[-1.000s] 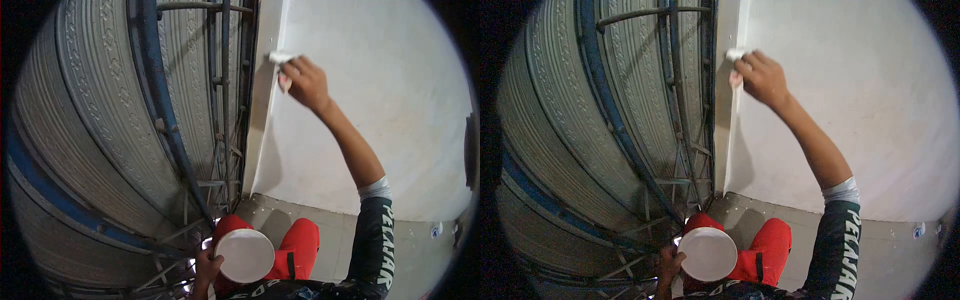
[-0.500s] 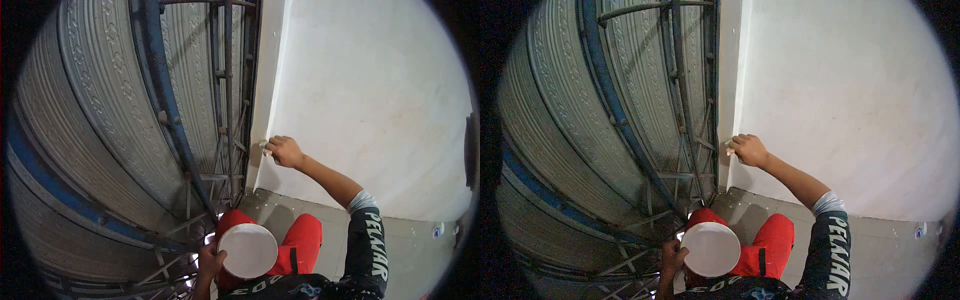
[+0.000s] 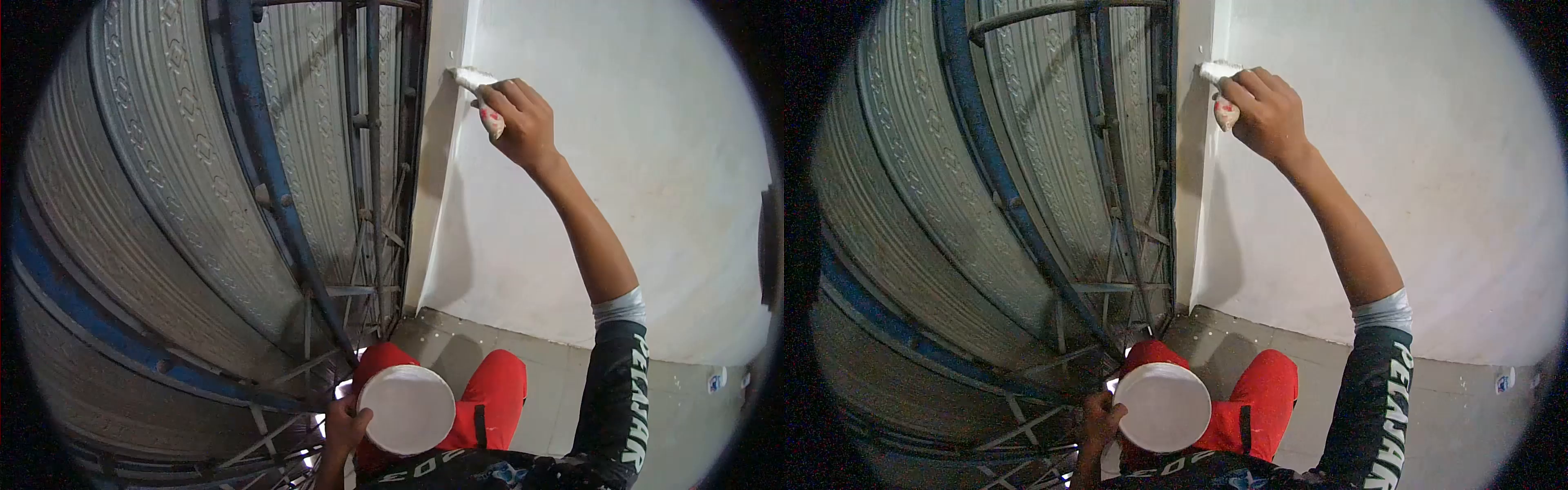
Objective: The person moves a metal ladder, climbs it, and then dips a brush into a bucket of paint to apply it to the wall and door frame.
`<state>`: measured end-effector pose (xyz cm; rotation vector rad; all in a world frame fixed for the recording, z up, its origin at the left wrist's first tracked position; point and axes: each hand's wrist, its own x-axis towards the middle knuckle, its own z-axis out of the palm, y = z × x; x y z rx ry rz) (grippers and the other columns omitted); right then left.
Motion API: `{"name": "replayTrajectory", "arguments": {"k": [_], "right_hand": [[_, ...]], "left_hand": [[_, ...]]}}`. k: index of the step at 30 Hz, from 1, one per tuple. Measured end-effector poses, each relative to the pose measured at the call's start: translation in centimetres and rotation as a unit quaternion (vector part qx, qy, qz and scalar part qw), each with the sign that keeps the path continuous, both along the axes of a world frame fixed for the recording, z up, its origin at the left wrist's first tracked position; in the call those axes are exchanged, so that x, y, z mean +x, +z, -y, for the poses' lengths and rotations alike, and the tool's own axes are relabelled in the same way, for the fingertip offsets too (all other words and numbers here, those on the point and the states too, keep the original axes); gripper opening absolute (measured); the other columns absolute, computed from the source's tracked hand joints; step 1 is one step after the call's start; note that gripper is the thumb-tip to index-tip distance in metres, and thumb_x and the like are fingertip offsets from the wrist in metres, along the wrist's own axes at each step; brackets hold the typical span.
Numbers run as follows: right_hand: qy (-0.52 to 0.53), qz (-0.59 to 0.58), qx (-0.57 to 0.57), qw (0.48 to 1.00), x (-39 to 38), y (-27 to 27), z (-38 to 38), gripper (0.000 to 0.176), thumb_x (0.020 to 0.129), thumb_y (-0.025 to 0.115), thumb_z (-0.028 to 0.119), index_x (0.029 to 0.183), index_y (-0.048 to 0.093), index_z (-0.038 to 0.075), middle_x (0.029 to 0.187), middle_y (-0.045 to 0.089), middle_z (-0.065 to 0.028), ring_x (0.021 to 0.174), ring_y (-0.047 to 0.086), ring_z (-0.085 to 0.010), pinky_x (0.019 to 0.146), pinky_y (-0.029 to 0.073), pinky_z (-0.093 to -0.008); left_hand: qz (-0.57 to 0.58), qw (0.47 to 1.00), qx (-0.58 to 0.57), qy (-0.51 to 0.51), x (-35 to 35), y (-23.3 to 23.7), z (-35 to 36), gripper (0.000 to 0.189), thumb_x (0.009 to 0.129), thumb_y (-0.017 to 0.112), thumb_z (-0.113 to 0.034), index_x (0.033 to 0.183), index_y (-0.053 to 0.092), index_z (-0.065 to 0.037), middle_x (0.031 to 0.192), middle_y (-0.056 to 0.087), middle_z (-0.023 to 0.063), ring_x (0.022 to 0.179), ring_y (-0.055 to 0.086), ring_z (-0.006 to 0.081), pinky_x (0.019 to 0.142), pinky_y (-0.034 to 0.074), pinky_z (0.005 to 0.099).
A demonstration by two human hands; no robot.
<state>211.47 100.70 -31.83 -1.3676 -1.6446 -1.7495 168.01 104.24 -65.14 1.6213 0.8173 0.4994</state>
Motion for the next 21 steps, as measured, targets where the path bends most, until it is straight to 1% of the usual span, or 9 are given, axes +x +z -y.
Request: {"name": "replayTrajectory", "arguments": {"k": [3,5,7,10,13,15,17,19,21], "right_hand": [[-0.004,0.028,-0.023,0.999,0.0,-1.8,0.3,0.024,0.072,0.074,0.014,0.093,0.063,0.011,0.088,0.063,-0.0049,0.075,0.061,-0.0217,0.061,0.048,-0.0334],[-0.039,0.031,-0.071,0.996,0.8,-6.5,0.3,0.023,0.077,0.071,0.02,0.095,0.061,0.011,0.089,0.062,-0.0051,0.081,0.063,-0.0219,0.064,0.049,-0.035],[-0.03,0.017,-0.147,0.989,1.3,-11.8,0.7,0.02,0.078,0.066,0.018,0.094,0.058,0.01,0.091,0.061,-0.0056,0.082,0.063,-0.0217,0.065,0.05,-0.035],[-0.015,-0.095,-0.21,0.973,0.4,-17.3,1.0,0.029,0.07,0.07,0.014,0.096,0.059,0.01,0.089,0.058,-0.0053,0.082,0.06,-0.0234,0.067,0.049,-0.0366],[-0.04,-0.201,-0.31,0.928,-0.3,-20.2,1.2,0.027,0.069,0.068,0.008,0.094,0.06,0.01,0.089,0.059,-0.0061,0.083,0.061,-0.0269,0.07,0.05,-0.04],[-0.032,-0.221,-0.311,0.924,-0.7,-20.4,1.1,0.025,0.07,0.067,0.007,0.094,0.061,0.01,0.088,0.06,-0.0066,0.083,0.061,-0.028,0.07,0.05,-0.041],[-0.022,-0.24,-0.313,0.919,-1.0,-19.2,0.9,0.024,0.071,0.066,0.006,0.094,0.062,0.01,0.087,0.06,-0.007,0.083,0.061,-0.0291,0.07,0.05,-0.0421],[0.002,-0.273,-0.265,0.925,-1.4,-15.3,0.8,0.023,0.072,0.065,0.005,0.094,0.063,0.011,0.085,0.06,-0.0072,0.083,0.061,-0.0304,0.07,0.051,-0.0436],[0.011,-0.244,-0.192,0.95,-0.4,-12.0,0.0,0.019,0.072,0.065,0.004,0.09,0.063,0.011,0.084,0.059,-0.0067,0.081,0.06,-0.0303,0.067,0.049,-0.0432]], "left_hand": [[-0.021,0.999,0.02,-0.013,-0.4,-1.8,-0.4,0.028,0.064,0.07,-0.024,0.071,0.063,0.002,0.066,0.062,0.008,0.06,0.057,0.0178,0.057,0.045,0.0358],[-0.023,1.0,0.01,-0.008,-0.1,-0.4,-0.1,0.028,0.064,0.07,-0.024,0.071,0.063,0.001,0.066,0.062,0.0075,0.06,0.057,0.0175,0.057,0.045,0.0352],[-0.024,1.0,0.002,-0.001,-0.3,-0.5,-0.1,0.027,0.063,0.07,-0.024,0.071,0.064,0.001,0.066,0.063,0.007,0.059,0.057,0.0172,0.056,0.044,0.0346],[-0.049,0.998,0.027,-0.01,-0.6,-2.1,-0.4,0.027,0.064,0.07,-0.024,0.071,0.064,0.002,0.066,0.063,0.0069,0.058,0.056,0.0168,0.056,0.044,0.0345],[-0.042,0.999,0.028,-0.017,-0.6,-1.3,-0.2,0.027,0.069,0.067,-0.024,0.076,0.065,0.002,0.068,0.065,0.0108,0.061,0.06,0.0166,0.058,0.047,0.0348],[-0.063,0.995,0.063,-0.041,-0.5,-0.2,-0.2,0.028,0.07,0.067,-0.024,0.076,0.065,0.002,0.069,0.066,0.0112,0.062,0.061,0.017,0.059,0.047,0.0347],[-0.042,0.997,0.051,-0.034,-0.5,-0.3,-0.2,0.028,0.071,0.067,-0.025,0.077,0.065,0.003,0.068,0.066,0.0107,0.061,0.06,0.0167,0.059,0.047,0.0346],[-0.022,0.999,0.035,-0.028,-0.4,-0.3,0.0,0.029,0.071,0.067,-0.025,0.077,0.066,0.003,0.068,0.065,0.0102,0.061,0.06,0.0164,0.059,0.047,0.0345],[-0.014,0.999,0.033,-0.015,-0.5,-0.3,0.1,0.029,0.071,0.067,-0.025,0.079,0.066,0.003,0.069,0.066,0.0099,0.062,0.061,0.0165,0.059,0.048,0.0342]]}}
